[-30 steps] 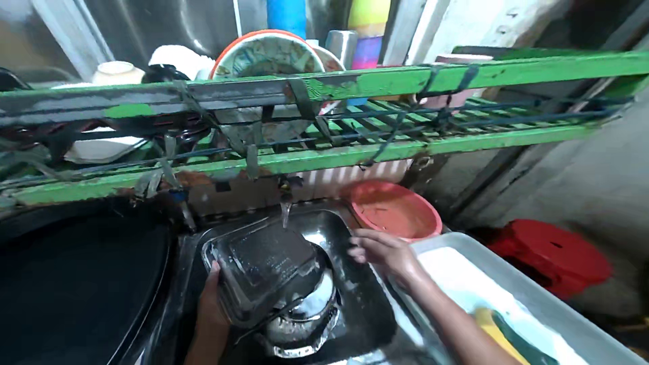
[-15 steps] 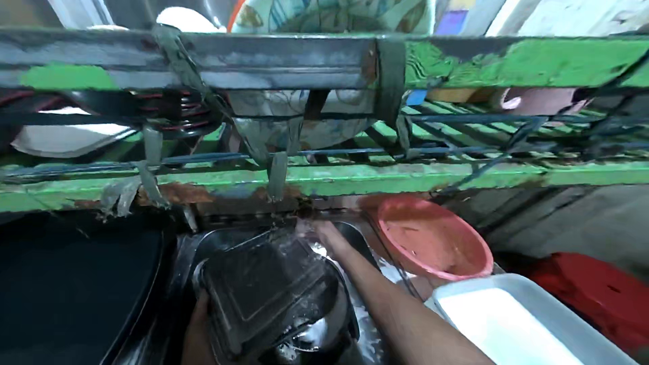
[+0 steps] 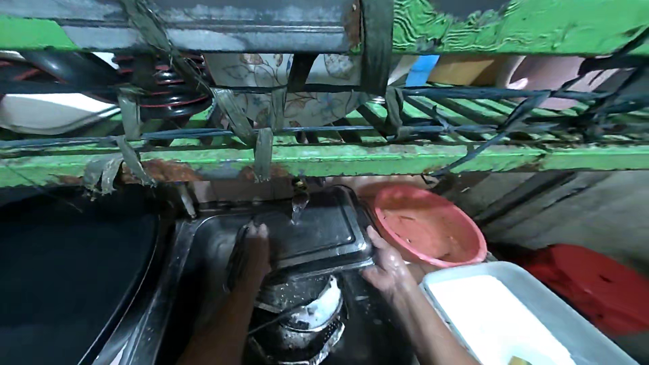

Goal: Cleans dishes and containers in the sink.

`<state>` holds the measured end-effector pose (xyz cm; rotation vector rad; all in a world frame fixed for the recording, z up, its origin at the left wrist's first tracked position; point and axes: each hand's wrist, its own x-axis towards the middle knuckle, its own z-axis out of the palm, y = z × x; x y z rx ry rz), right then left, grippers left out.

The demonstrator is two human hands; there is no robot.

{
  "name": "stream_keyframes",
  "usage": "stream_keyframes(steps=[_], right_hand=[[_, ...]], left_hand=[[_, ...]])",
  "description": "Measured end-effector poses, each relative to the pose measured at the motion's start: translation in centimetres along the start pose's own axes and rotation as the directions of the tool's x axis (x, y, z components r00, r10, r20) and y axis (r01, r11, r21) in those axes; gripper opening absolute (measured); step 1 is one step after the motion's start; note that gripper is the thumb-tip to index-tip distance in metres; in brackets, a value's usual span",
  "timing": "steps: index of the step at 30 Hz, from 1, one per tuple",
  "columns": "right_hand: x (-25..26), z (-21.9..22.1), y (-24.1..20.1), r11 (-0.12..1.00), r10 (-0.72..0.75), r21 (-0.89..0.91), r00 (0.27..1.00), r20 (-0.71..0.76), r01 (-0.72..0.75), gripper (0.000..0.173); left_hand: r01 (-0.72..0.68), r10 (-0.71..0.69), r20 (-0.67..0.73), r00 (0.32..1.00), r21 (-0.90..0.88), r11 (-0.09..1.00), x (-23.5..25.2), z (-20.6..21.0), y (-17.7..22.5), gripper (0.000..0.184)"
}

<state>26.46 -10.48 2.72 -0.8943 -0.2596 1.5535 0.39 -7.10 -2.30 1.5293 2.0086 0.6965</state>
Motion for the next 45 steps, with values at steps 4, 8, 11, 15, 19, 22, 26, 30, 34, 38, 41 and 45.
stream_keyframes(steps=[4, 8, 11, 15, 19, 22, 26, 30, 34, 38, 41, 45], right_hand=[[-0.9, -0.1, 0.5, 0.998, -0.063, 0.01, 0.998, -0.008, 0.063, 0.033], [-0.9, -0.5, 2.0, 0.995, -0.075, 0.064, 0.997, 0.036, 0.072, 0.035], [-1.4, -1.0, 1.6, 0.988, -0.107, 0.123, 0.992, 0.071, 0.098, 0.033], [-1.4, -3.3, 0.0, 0.969, -0.158, 0.207, 0.98, 0.121, 0.131, 0.028], [-0.3, -5.9, 2.5, 0.988, -0.054, 0.144, 0.998, -0.011, 0.055, 0.039], [-0.3, -5.6, 5.5, 0.963, 0.079, -0.238, 0.978, -0.195, -0.125, 0.037], [0.4, -4.1, 8.5, 0.887, 0.286, -0.296, 0.925, -0.25, -0.354, 0.053], [1.2, -2.3, 7.7, 0.917, 0.319, -0.203, 0.937, -0.145, -0.343, 0.073], [2.3, -1.7, 5.1, 0.981, 0.179, -0.073, 0.984, -0.021, -0.18, 0.041], [3.6, -0.1, 1.9, 0.564, 0.202, -0.822, 0.978, 0.048, -0.076, 0.057], [5.0, 3.7, 3.1, 0.169, 0.202, -0.985, 0.978, 0.055, 0.02, 0.038], [5.1, 9.9, 8.5, 0.906, 0.147, -0.412, 0.985, 0.095, -0.095, 0.033]], left_hand=[[-0.142, 0.13, 0.062, 0.99, 0.261, 0.955, -1.7, 2.2, 7.6, 0.054], [-0.455, 0.441, 0.138, 0.887, 0.091, 0.886, -5.1, 4.1, 13.3, 0.061], [-0.535, 0.524, 0.107, 0.845, 0.144, 0.832, -4.2, 3.6, 11.5, 0.052], [-0.149, 0.149, 0.033, 0.988, -0.006, 0.989, -0.9, 1.0, 3.2, 0.056], [0.305, -0.252, 0.176, 0.952, -0.437, 0.846, -1.7, -3.0, 0.7, 0.063], [0.331, -0.317, 0.11, 0.942, -0.452, 0.828, -3.1, -6.9, 1.4, 0.063], [0.207, -0.251, -0.074, 0.965, -0.37, 0.906, -4.4, -8.6, -0.2, 0.067], [-0.066, -0.052, -0.286, 0.957, -0.388, 0.919, -6.1, -8.7, -1.0, 0.057], [-0.051, -0.056, -0.126, 0.99, -0.712, 0.7, -7.6, -8.9, -2.4, 0.048], [0.423, -0.382, 0.273, 0.883, -0.816, 0.395, -10.0, -11.3, -2.2, 0.032], [0.466, -0.349, 0.326, 0.879, -0.742, 0.482, -10.2, -10.8, -3.3, 0.081], [0.462, -0.275, 0.372, 0.887, -0.726, 0.509, -9.2, -8.5, -1.8, 0.096]])
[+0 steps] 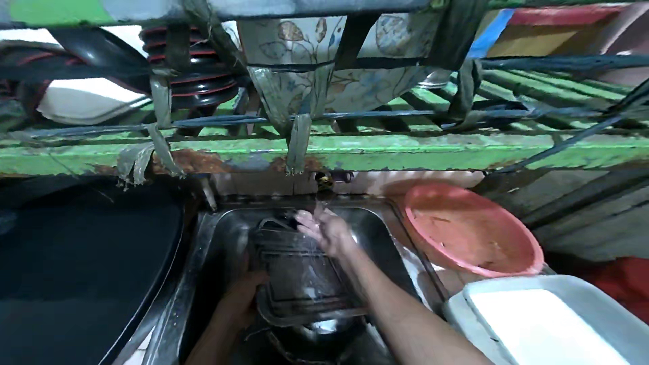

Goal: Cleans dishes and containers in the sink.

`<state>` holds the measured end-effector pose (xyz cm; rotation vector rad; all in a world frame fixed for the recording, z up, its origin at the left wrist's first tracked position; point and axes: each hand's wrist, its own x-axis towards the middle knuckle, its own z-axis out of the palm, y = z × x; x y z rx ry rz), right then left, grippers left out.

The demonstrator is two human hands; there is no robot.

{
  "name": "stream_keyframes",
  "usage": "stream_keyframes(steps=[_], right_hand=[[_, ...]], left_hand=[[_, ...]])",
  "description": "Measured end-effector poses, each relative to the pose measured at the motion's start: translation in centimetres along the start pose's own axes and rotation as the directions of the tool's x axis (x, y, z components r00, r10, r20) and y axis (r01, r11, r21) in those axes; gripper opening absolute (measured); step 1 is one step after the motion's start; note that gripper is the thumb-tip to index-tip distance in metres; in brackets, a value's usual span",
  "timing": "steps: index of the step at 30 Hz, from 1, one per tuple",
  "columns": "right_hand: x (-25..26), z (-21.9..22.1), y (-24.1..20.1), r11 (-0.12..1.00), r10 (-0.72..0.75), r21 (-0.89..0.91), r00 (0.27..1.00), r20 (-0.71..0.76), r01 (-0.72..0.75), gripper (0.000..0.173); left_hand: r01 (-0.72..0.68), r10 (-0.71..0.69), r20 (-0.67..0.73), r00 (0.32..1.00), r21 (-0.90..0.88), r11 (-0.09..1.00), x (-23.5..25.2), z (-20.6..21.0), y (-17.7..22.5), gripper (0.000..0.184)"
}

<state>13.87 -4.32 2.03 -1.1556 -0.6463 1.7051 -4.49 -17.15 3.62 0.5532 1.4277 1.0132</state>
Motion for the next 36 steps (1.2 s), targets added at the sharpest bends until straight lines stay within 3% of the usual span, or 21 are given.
stream_keyframes(steps=[1, 3, 4, 6, 7, 9, 11, 13, 15, 17, 18, 19, 21, 24, 27, 29, 30, 31, 32, 34, 36], right_hand=[[-0.1, 2.0, 0.8, 0.996, -0.044, 0.079, 0.998, 0.053, 0.039, 0.036], [-0.3, 4.6, 2.9, 0.951, -0.277, -0.08, 0.939, 0.203, 0.298, 0.038], [-0.2, 4.9, 4.0, 0.831, -0.396, -0.281, 0.865, 0.307, 0.48, 0.039], [0.8, 3.8, 5.0, 0.346, -0.503, -0.641, 0.712, 0.491, 0.686, 0.039], [1.1, 2.6, 4.4, 0.159, -0.438, -0.757, 0.733, 0.521, 0.634, 0.04], [1.3, -0.4, 2.7, 0.02, -0.277, -0.911, 0.878, 0.39, 0.411, 0.04], [2.0, -2.1, 0.9, 0.076, -0.142, -0.977, 0.972, 0.188, 0.2, 0.046], [2.6, -1.9, 0.0, 0.368, -0.081, -0.923, 0.993, 0.09, 0.113, 0.037], [2.3, 0.0, -0.9, 0.757, -0.038, -0.65, 0.998, 0.044, 0.058, 0.035], [1.5, 1.3, -1.9, 0.95, 0.033, -0.313, 0.999, 0.042, -0.018, 0.025], [1.3, 1.5, -2.3, 0.978, 0.09, -0.194, 0.994, 0.063, -0.076, 0.02], [1.0, 1.2, -2.7, 0.977, 0.144, -0.17, 0.985, 0.099, -0.126, 0.029], [-0.1, 0.1, -3.9, 0.928, 0.175, -0.351, 0.979, 0.109, -0.127, 0.048], [-0.7, -4.3, -3.1, 0.749, -0.03, -0.661, 0.999, 0.032, 0.044, 0.057], [-3.8, -8.0, -1.8, 0.852, 0.128, -0.51, 0.992, -0.014, -0.117, 0.055], [-6.1, -8.9, -1.8, 0.899, 0.203, -0.379, 0.975, -0.088, -0.222, 0.062], [-6.9, -9.1, -2.0, 0.892, 0.195, -0.38, 0.967, -0.164, -0.245, 0.064], [-7.5, -9.2, -2.2, 0.88, 0.166, -0.405, 0.96, -0.225, -0.247, 0.062], [-8.0, -9.6, -2.3, 0.871, 0.132, -0.432, 0.958, -0.254, -0.235, 0.062], [-8.8, -10.3, -2.1, 0.867, 0.078, -0.457, 0.96, -0.268, -0.198, 0.058], [-9.7, -10.5, -1.9, 0.889, 0.061, -0.423, 0.962, -0.267, -0.174, 0.057]], left_hand=[[-0.004, 0.003, 0.03, 1.0, 0.026, 1.0, 0.3, 0.8, 0.0, 0.097], [-0.035, 0.029, 0.091, 0.995, 0.069, 0.997, 0.4, 2.5, 0.1, 0.099], [-0.054, 0.045, 0.107, 0.993, 0.082, 0.995, 0.1, 3.1, 0.3, 0.1], [-0.069, 0.06, 0.09, 0.994, 0.098, 0.993, -1.3, 3.5, 1.0, 0.099], [-0.074, 0.068, 0.063, 0.996, 0.108, 0.991, -2.3, 3.2, 1.6, 0.098], [-0.093, 0.097, -0.025, 0.995, 0.109, 0.99, -4.0, 1.7, 2.2, 0.097], [-0.127, 0.137, -0.094, 0.986, 0.103, 0.986, -4.7, -0.3, 2.3, 0.095], [-0.145, 0.156, -0.13, 0.979, 0.092, 0.985, -4.6, -1.5, 1.9, 0.092], [-0.171, 0.183, -0.135, 0.974, 0.091, 0.981, -3.8, -2.0, 1.4, 0.094], [-0.237, 0.247, -0.146, 0.958, 0.081, 0.968, -3.1, -2.4, 0.7, 0.098], [-0.278, 0.288, -0.155, 0.945, 0.081, 0.957, -2.9, -2.7, 0.4, 0.1], [-0.317, 0.328, -0.172, 0.929, 0.085, 0.945, -2.7, -3.2, 0.1, 0.101], [-0.365, 0.373, -0.225, 0.9, 0.079, 0.928, -2.6, -4.2, -0.3, 0.098], [-0.416, 0.41, -0.252, 0.877, 0.029, 0.909, -1.8, -5.9, -0.8, 0.085], [-0.394, 0.389, -0.235, 0.891, 0.026, 0.919, -0.1, -5.4, -1.0, 0.072], [-0.329, 0.378, -0.167, 0.911, 0.261, 0.908, 1.5, -4.3, -0.7, 0.066], [-0.284, 0.367, -0.094, 0.926, 0.469, 0.837, 2.4, -3.6, -0.3, 0.064], [-0.259, 0.368, -0.003, 0.93, 0.703, 0.662, 3.6, -2.8, 0.0, 0.064], [-0.27, 0.385, 0.112, 0.916, 0.882, 0.386, 4.7, -2.0, -0.1, 0.063], [-0.406, 0.46, 0.394, 0.796, 0.91, -0.077, 7.2, -0.4, -1.7, 0.057], [-0.55, 0.327, 0.598, 0.731, 0.801, -0.236, 9.1, 2.5, -2.7, 0.057]])
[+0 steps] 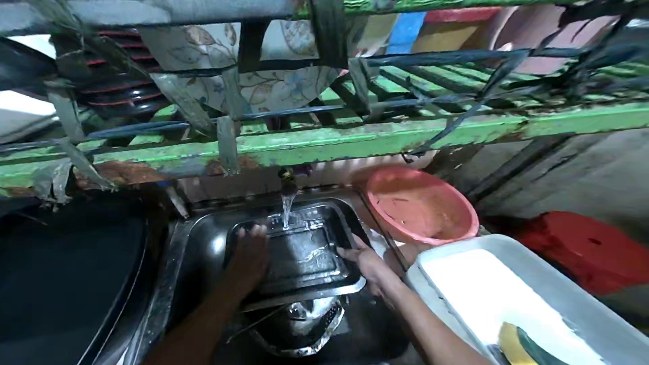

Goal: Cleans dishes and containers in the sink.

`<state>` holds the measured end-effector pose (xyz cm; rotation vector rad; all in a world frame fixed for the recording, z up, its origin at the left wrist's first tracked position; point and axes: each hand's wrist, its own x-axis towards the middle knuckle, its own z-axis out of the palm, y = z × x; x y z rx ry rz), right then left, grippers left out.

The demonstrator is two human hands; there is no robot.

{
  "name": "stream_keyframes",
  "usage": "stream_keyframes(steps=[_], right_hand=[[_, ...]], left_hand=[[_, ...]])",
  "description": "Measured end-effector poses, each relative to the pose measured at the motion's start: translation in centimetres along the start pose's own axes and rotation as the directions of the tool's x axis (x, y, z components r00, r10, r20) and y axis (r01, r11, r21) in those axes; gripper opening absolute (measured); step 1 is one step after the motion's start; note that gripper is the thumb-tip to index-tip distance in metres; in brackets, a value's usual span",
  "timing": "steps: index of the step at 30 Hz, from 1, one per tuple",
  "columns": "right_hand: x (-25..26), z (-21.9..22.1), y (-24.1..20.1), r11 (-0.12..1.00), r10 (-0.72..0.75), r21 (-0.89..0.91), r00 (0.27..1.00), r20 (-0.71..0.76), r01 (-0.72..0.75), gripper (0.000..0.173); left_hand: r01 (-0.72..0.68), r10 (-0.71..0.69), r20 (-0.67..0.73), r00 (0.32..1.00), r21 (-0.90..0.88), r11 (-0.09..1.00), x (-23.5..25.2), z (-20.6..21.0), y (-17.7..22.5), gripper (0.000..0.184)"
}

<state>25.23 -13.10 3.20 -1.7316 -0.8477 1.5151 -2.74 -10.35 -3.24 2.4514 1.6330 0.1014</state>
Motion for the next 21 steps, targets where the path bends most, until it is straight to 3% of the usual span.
stream_keyframes(steps=[2, 4, 7, 10, 12, 13, 14, 18, 21], right_hand=[[-0.6, 0.3, 0.4, 0.998, 0.025, 0.06, 1.0, 0.005, -0.025, 0.059], [-0.6, 0.9, 1.0, 0.994, 0.012, 0.105, 1.0, 0.006, -0.012, 0.058], [0.2, 1.5, 1.7, 0.98, -0.065, 0.185, 0.997, -0.04, 0.071, 0.053], [1.1, 0.3, 1.9, 0.967, -0.143, 0.19, 0.977, -0.156, 0.172, 0.051], [1.5, -1.2, 2.0, 0.964, -0.178, 0.164, 0.964, -0.197, 0.211, 0.052], [1.7, -2.0, 2.3, 0.962, -0.184, 0.16, 0.961, -0.208, 0.219, 0.052], [1.7, -2.8, 2.4, 0.963, -0.177, 0.162, 0.959, -0.224, 0.215, 0.051], [0.0, -4.1, 2.3, 0.994, -0.039, 0.092, 0.976, -0.213, 0.06, 0.07], [-0.9, -1.8, 2.7, 0.991, 0.047, 0.126, 0.993, -0.112, -0.032, 0.081]], left_hand=[[-0.066, 0.077, 0.174, 0.982, -0.067, 0.996, 2.7, 0.1, 3.4, 0.066], [-0.136, 0.159, 0.152, 0.975, -0.152, 0.979, 5.0, 1.0, 7.1, 0.068], [-0.114, 0.173, 0.193, 0.966, -0.282, 0.953, 7.0, 0.6, 12.9, 0.061], [-0.163, 0.268, 0.248, 0.931, -0.376, 0.912, 4.9, -0.9, 15.7, 0.05], [-0.296, 0.391, 0.149, 0.908, -0.433, 0.852, 2.1, -1.0, 14.1, 0.041], [-0.339, 0.405, 0.072, 0.911, -0.427, 0.838, 1.2, -0.7, 12.2, 0.037], [-0.337, 0.393, 0.093, 0.915, -0.358, 0.871, 0.8, -0.7, 9.7, 0.036], [-0.197, 0.211, 0.31, 0.927, -0.075, 0.977, 0.7, -3.2, 0.7, 0.045], [-0.06, 0.053, 0.279, 0.959, 0.017, 0.998, 2.4, -3.2, 0.7, 0.054]])
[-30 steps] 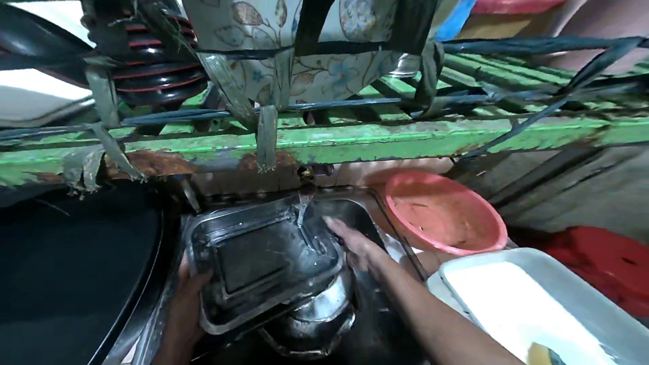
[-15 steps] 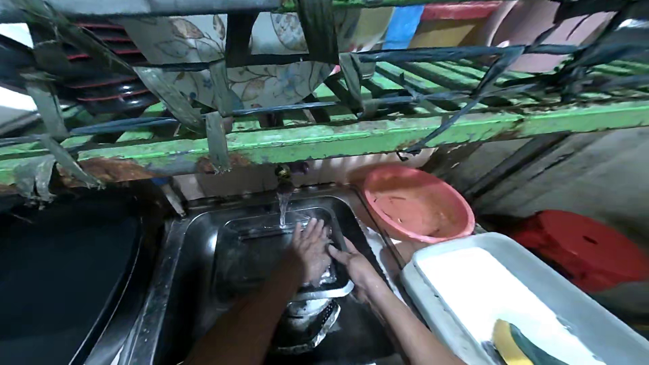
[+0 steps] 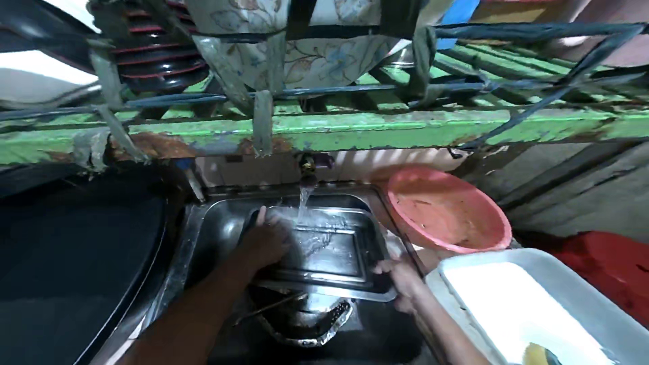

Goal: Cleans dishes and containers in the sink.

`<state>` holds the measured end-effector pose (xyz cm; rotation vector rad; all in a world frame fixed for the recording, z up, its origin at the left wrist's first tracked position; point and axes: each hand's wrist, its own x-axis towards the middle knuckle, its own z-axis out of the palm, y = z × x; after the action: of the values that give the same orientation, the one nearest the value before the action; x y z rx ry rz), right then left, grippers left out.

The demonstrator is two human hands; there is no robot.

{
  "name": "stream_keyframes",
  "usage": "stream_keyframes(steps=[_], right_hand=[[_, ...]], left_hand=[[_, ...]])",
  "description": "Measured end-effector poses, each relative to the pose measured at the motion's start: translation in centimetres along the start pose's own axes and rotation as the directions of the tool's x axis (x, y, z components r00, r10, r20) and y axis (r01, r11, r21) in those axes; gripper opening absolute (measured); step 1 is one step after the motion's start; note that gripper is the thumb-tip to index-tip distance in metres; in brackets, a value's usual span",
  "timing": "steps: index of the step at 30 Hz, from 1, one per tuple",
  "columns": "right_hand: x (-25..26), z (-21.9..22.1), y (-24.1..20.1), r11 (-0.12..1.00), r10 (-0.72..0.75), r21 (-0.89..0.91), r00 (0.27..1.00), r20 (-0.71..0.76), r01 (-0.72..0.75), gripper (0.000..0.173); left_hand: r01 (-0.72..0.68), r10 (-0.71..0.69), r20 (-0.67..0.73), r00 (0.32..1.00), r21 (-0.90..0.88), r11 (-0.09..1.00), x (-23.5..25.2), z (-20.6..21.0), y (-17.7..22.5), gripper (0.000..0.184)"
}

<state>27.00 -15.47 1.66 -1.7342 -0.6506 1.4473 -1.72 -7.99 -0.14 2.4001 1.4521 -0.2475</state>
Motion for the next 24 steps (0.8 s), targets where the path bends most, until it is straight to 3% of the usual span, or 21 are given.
stream_keyframes(steps=[1, 3, 5, 6, 8, 10, 11, 13, 14, 15, 16, 19, 21, 22, 24], right_hand=[[-0.2, 1.1, 0.0, 0.999, 0.013, 0.044, 1.0, 0.017, -0.014, 0.082], [-0.4, 2.6, -0.2, 0.996, -0.015, 0.09, 1.0, 0.02, 0.014, 0.081], [-0.2, 2.3, -0.7, 0.991, -0.132, 0.025, 0.991, -0.015, 0.133, 0.079], [0.0, 1.6, -0.8, 0.982, -0.19, -0.005, 0.981, -0.048, 0.19, 0.076], [0.5, -0.1, -1.4, 0.972, -0.231, 0.011, 0.968, -0.1, 0.233, 0.071], [0.5, -1.0, -2.0, 0.981, -0.172, 0.073, 0.979, -0.109, 0.18, 0.068], [0.5, -1.2, -2.0, 0.987, -0.103, 0.117, 0.992, -0.075, 0.111, 0.067], [1.1, -0.9, -1.0, 0.986, 0.02, 0.166, 0.999, 0.031, -0.025, 0.064], [1.6, -0.5, -0.3, 0.985, 0.061, 0.154, 0.994, 0.091, -0.074, 0.063], [2.2, 0.2, 0.2, 0.989, 0.082, 0.113, 0.987, 0.135, -0.098, 0.062], [2.6, 1.1, 0.3, 0.995, 0.093, 0.023, 0.983, 0.157, -0.098, 0.063], [4.3, 3.6, -1.8, 0.916, -0.048, -0.378, 0.971, 0.233, 0.136, 0.062], [4.2, 4.8, -5.3, 0.783, -0.276, -0.494, 0.923, 0.269, 0.378, 0.065], [3.7, 5.5, -7.3, 0.688, -0.438, -0.518, 0.86, 0.262, 0.508, 0.062], [3.0, 6.8, -11.0, 0.321, -0.76, -0.629, 0.589, 0.275, 0.708, 0.046]], left_hand=[[0.023, -0.023, -0.015, 1.0, -0.034, 0.999, 0.6, 0.0, 1.4, 0.057], [-0.106, 0.107, 0.005, 0.994, -0.1, 0.989, 1.7, 0.6, 4.2, 0.058], [-0.269, 0.283, 0.063, 0.957, -0.174, 0.947, 1.9, 0.3, 5.5, 0.053], [-0.263, 0.275, 0.062, 0.959, -0.162, 0.951, 1.5, 0.3, 5.2, 0.051], [-0.072, 0.062, -0.079, 0.995, -0.129, 0.989, 0.3, 0.6, 2.6, 0.05], [0.147, -0.214, -0.228, 0.95, -0.279, 0.949, 0.1, 1.3, -0.6, 0.058], [0.215, -0.341, -0.189, 0.921, -0.484, 0.848, -0.3, 1.1, -1.5, 0.064], [0.316, -0.549, 0.045, 0.835, -0.855, 0.411, -2.8, -1.5, -0.8, 0.061], [0.347, -0.621, 0.145, 0.771, -0.913, 0.217, -4.1, -3.2, -0.3, 0.053], [0.36, -0.651, 0.199, 0.733, -0.925, 0.123, -5.3, -4.6, 0.1, 0.047], [0.34, -0.653, 0.198, 0.731, -0.935, 0.098, -6.4, -5.7, 0.2, 0.046], [0.152, -0.661, -0.049, 0.749, -0.958, 0.243, -9.5, -7.7, 0.7, 0.063], [0.115, -0.669, -0.278, 0.689, -0.87, 0.479, -11.8, -8.7, 1.6, 0.073], [0.13, -0.661, -0.389, 0.641, -0.794, 0.593, -12.9, -9.0, 2.3, 0.073], [0.157, -0.642, -0.54, 0.545, -0.686, 0.711, -14.4, -9.0, 2.9, 0.074]])
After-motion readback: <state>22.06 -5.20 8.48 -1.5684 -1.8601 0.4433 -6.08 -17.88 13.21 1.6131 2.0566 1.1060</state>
